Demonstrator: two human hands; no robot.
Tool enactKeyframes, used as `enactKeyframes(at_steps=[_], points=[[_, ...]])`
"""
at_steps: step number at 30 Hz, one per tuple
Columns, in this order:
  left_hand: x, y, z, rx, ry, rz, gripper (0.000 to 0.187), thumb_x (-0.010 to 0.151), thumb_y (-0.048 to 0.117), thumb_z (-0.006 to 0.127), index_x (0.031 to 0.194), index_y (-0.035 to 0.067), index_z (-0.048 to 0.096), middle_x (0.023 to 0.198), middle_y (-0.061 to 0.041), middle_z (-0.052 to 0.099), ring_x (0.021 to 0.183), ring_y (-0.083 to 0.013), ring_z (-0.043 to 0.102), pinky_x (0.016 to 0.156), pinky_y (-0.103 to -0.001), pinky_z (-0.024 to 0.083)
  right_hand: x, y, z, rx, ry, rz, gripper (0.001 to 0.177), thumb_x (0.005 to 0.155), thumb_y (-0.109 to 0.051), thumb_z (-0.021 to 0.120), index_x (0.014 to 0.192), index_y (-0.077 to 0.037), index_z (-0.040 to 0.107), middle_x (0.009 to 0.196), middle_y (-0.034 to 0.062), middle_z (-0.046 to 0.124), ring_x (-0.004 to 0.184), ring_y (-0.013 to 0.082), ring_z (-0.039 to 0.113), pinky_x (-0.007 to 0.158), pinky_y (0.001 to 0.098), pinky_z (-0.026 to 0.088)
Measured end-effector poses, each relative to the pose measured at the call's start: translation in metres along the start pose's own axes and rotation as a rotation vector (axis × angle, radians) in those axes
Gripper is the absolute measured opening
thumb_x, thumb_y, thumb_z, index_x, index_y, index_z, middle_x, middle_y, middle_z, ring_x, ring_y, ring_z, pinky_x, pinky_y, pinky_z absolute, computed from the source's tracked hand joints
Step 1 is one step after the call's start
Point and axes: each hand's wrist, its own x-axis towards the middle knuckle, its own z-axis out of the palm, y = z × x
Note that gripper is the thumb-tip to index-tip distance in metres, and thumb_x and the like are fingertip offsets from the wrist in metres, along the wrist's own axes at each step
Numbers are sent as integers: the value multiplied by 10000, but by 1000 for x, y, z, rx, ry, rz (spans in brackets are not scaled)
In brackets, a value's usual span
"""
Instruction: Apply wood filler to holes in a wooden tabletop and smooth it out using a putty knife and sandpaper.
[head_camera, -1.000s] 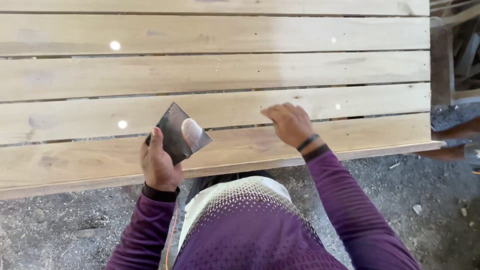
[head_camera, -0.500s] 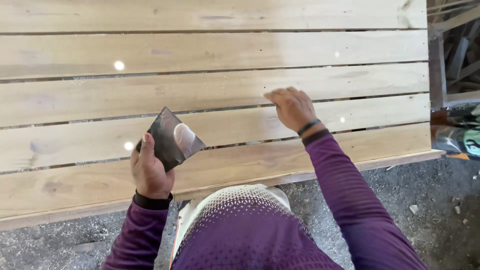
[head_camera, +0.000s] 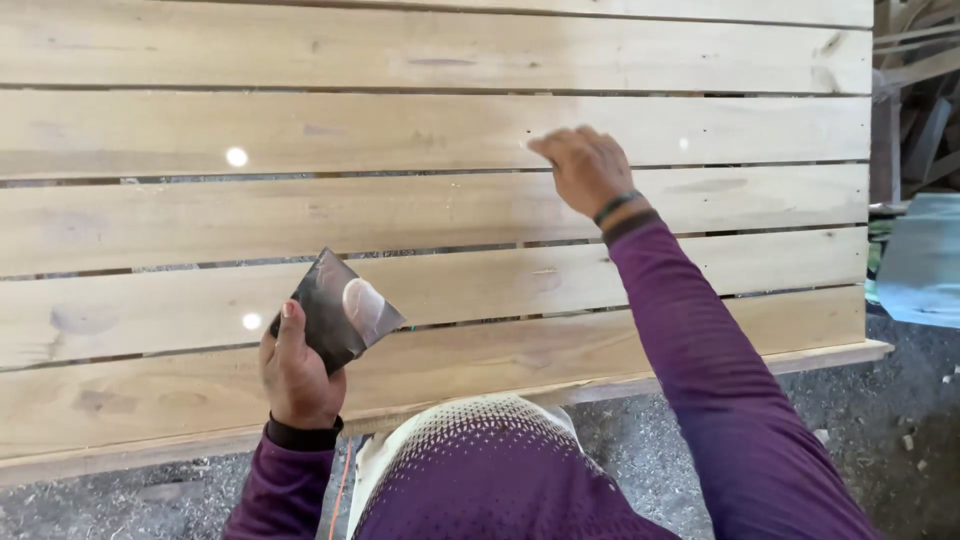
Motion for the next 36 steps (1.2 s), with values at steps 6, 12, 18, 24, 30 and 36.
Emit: enactKeyframes(at_steps=[6, 12, 18, 24, 30, 36], points=[[1, 7, 9, -20, 40, 17, 376, 1077, 333, 572, 1270, 14, 623, 1186, -73, 685, 1049, -200, 676, 884, -349, 567, 34, 2, 16, -94, 193, -15, 415, 867, -8, 600, 1199, -185, 774, 1196, 11, 754, 1057, 248, 662, 875, 422, 493], [8, 4, -3, -19, 129, -18, 410, 1078, 357, 564, 1285, 7, 613, 1196, -75, 674, 1045, -192, 668, 853, -329, 564, 57, 36, -11, 19, -144, -12, 364, 928, -54, 574, 1197, -205, 767, 1186, 15, 737, 1067, 255, 641, 927, 438, 494], [4, -3, -5, -5, 175, -2, 389, 1073, 352, 587, 1265, 14, 613, 1189, -75, 670, 1054, -202, 664, 859, -347, 552, 117, 62, -27, -96, 62, 124, 339, 1033, -69, 537, 1259, -194, 755, 1218, 28, 749, 1074, 269, 641, 951, 457, 509], [7, -18, -40, -47, 214, 30, 403, 1091, 331, 594, 1271, -29, 609, 1199, -107, 682, 1058, -244, 667, 922, -391, 548, 152, 137, -25, -50, 222, 64, 321, 1024, -51, 578, 1243, -191, 767, 1211, 64, 747, 1106, 278, 677, 959, 430, 543], [13, -18, -36, -29, 338, 57, 474, 1066, 323, 604, 1313, -80, 571, 1260, -140, 670, 1151, -280, 661, 1012, -436, 541, 165, 195, -38, -155, 198, 141, 311, 1032, -65, 600, 1254, -204, 766, 1224, 56, 744, 1120, 284, 671, 982, 453, 519], [26, -30, -38, 43, 396, -66, 588, 1044, 431, 560, 1352, -70, 562, 1284, -153, 664, 1154, -299, 658, 978, -442, 532, 151, 190, -1, -301, 188, 54, 415, 889, -46, 630, 1229, -230, 781, 1242, 31, 740, 1089, 269, 652, 989, 480, 489]])
